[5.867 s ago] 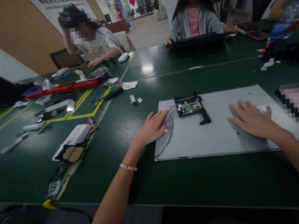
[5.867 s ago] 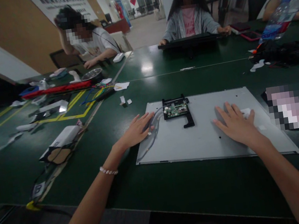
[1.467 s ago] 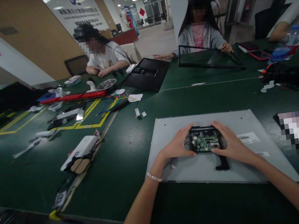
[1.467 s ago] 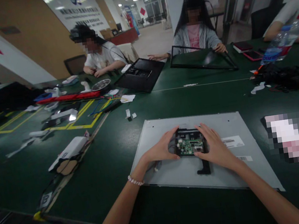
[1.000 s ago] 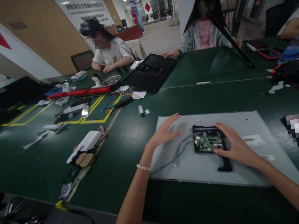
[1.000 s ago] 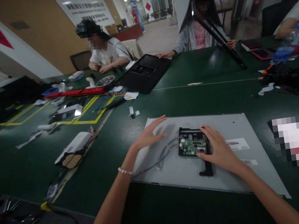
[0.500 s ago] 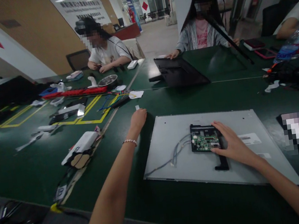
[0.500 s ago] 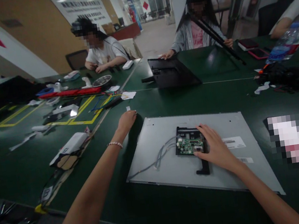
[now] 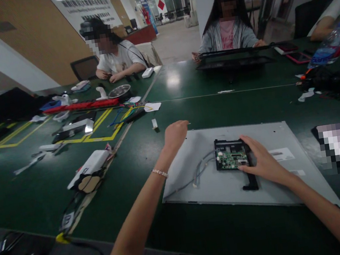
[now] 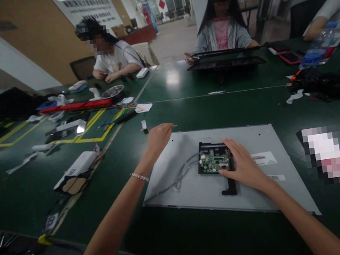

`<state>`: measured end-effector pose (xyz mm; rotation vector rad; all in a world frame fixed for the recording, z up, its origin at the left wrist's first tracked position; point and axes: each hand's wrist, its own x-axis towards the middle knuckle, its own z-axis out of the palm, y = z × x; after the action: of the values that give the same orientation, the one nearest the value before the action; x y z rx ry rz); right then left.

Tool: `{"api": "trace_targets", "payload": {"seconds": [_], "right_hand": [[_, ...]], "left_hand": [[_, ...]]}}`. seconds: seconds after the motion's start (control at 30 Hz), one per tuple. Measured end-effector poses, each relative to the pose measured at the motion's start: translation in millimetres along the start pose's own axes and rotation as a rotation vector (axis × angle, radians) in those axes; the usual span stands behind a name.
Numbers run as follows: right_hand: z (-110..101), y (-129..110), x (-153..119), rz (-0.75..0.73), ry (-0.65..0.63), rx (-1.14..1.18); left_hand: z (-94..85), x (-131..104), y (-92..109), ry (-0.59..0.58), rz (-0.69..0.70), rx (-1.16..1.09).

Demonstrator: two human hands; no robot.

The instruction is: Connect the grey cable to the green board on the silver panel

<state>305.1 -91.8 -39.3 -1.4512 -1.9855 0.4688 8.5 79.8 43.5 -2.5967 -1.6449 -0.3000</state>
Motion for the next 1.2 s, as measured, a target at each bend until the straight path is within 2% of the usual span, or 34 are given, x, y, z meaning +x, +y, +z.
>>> {"api": "trace_targets", "payload": {"seconds": [0.1, 0.17, 0.23, 0.33, 0.53, 0.97, 1.2], "right_hand": [[0.6, 0.8, 0.3, 0.012, 0.014, 0.008], [0.0, -0.5, 1.1, 0.020, 0.017, 0.013], [-0.8, -2.8, 2.3, 0.019, 0.026, 0.015], [-1.4, -5.7, 3.8, 0.013, 0.047, 0.017], [-0.8, -4.7, 4.0, 0.027, 0.042, 0.028], [-2.4, -6.1, 3.7, 0.012, 0.029, 0.011], [0.2, -3.9, 1.8, 0.010, 0.039, -0.003]], "left_hand": [[2.0, -10.5, 58.0, -0.017, 0.188, -0.107], [6.8, -14.7, 89.7, -0.046, 0.293, -0.129], [13.4, -15.9, 112.0, -0.095, 0.396, -0.106], [23.9, -13.9, 129.2, -0.134, 0.452, -0.083], [35.4, -11.4, 137.7, -0.158, 0.438, -0.070], [38.5, -13.9, 142.0, -0.178, 0.543, -0.092], [35.3, -13.5, 140.9, -0.183, 0.469, -0.167]]}}
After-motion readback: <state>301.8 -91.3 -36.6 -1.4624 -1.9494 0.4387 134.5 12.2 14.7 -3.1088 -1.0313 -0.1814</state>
